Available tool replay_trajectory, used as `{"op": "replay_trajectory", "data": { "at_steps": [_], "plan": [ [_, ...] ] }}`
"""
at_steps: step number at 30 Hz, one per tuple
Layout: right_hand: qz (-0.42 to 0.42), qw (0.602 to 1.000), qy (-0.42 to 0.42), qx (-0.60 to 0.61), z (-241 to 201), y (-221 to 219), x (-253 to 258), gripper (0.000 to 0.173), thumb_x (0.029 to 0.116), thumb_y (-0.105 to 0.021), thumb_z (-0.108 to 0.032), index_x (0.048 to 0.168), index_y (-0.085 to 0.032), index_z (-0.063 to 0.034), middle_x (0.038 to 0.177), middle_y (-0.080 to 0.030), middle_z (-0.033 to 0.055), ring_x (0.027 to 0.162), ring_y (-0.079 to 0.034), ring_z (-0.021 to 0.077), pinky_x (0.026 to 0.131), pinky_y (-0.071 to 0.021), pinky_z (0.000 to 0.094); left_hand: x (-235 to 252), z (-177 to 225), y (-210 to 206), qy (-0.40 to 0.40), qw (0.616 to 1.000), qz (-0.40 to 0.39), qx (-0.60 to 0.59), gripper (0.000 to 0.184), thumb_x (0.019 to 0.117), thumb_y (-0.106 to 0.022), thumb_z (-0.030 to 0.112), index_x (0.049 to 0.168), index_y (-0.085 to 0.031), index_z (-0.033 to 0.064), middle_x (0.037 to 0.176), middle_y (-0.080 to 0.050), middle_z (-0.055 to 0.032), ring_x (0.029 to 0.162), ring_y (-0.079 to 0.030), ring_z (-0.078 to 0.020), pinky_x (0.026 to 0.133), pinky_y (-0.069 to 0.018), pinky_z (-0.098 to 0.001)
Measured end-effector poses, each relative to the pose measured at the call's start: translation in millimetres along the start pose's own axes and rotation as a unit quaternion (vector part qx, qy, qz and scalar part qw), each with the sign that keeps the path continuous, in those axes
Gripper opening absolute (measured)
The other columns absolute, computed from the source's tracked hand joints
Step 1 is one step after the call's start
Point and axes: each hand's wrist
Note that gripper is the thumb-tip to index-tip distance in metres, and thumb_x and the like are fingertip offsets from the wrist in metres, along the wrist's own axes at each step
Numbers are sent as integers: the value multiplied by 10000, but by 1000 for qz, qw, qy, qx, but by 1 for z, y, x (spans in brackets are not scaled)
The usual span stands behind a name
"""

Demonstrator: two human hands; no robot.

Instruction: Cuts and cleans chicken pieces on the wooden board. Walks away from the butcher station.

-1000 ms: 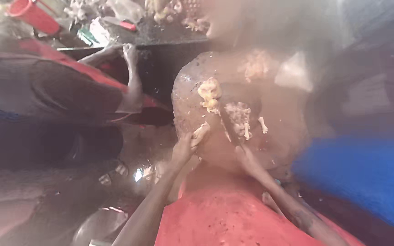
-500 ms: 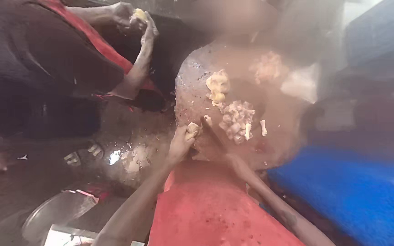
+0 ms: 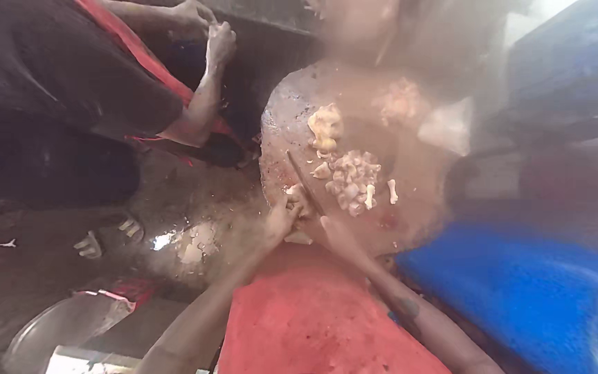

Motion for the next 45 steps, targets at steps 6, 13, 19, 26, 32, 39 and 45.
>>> {"op": "replay_trajectory", "data": {
  "at_steps": [6,13,19,26,32,39,45],
  "plan": [
    [142,965,214,51,-40,22,-26,785,1029,-219,-689,1094,-645,-33,684,-569,5,587,-559,112,551,-518,334,-2,-1,-4,12,999,3,-36,366,996,-668,330,1284,-614,111,1033,-711,-69,843,-706,-155,810,-603,-399],
    [-59,998,-24,23,24,-15,22,564,1122,-246,-417,1233,-604,4,990,-660,185,916,-667,291,851,-551,505,-7,0,8,-109,987,32,116,405,954,-721,353,1285,-656,131,1267,-663,-67,1166,-643,-199,1009,-532,-438],
    [-95,991,-42,82,28,-1,25,611,1122,-158,-427,1144,-599,-5,777,-571,78,638,-568,184,628,-527,383,29,-1,12,-394,851,-33,346,396,861,-765,268,1238,-693,173,1316,-664,-72,1315,-549,-333,1090,-412,-575],
    [50,996,30,61,-1,2,34,518,1112,-297,-400,1188,-654,-33,900,-655,118,799,-649,222,776,-566,442,9,12,8,-51,956,-161,240,554,921,-624,544,1270,-662,116,1135,-706,-172,1072,-679,-355,925,-526,-624],
    [40,999,12,-28,36,14,7,565,1086,-339,-452,1248,-641,-4,1031,-697,186,984,-684,300,908,-541,526,-15,-70,46,104,967,-119,-198,384,1009,-625,388,1235,-631,78,973,-689,-37,792,-634,-108,705,-537,-297],
    [-28,994,82,-65,-23,20,1,634,1055,-279,-546,1208,-646,-51,911,-683,119,859,-680,256,796,-561,504,8,-106,52,88,926,-198,-309,389,980,-629,223,1317,-549,47,1067,-691,-30,944,-673,-109,875,-572,-297],
    [-68,983,-12,-170,-11,2,26,655,1070,-276,-593,1236,-635,-71,989,-704,177,979,-696,349,866,-539,585,15,-112,53,84,918,-219,-319,465,959,-649,300,1352,-554,71,1049,-696,-23,895,-668,-101,820,-573,-276]
  ]
}}
Point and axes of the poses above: each hand's wrist, its own x-axis towards the middle knuckle, its own y-axis out of the back of the hand, z = x × y
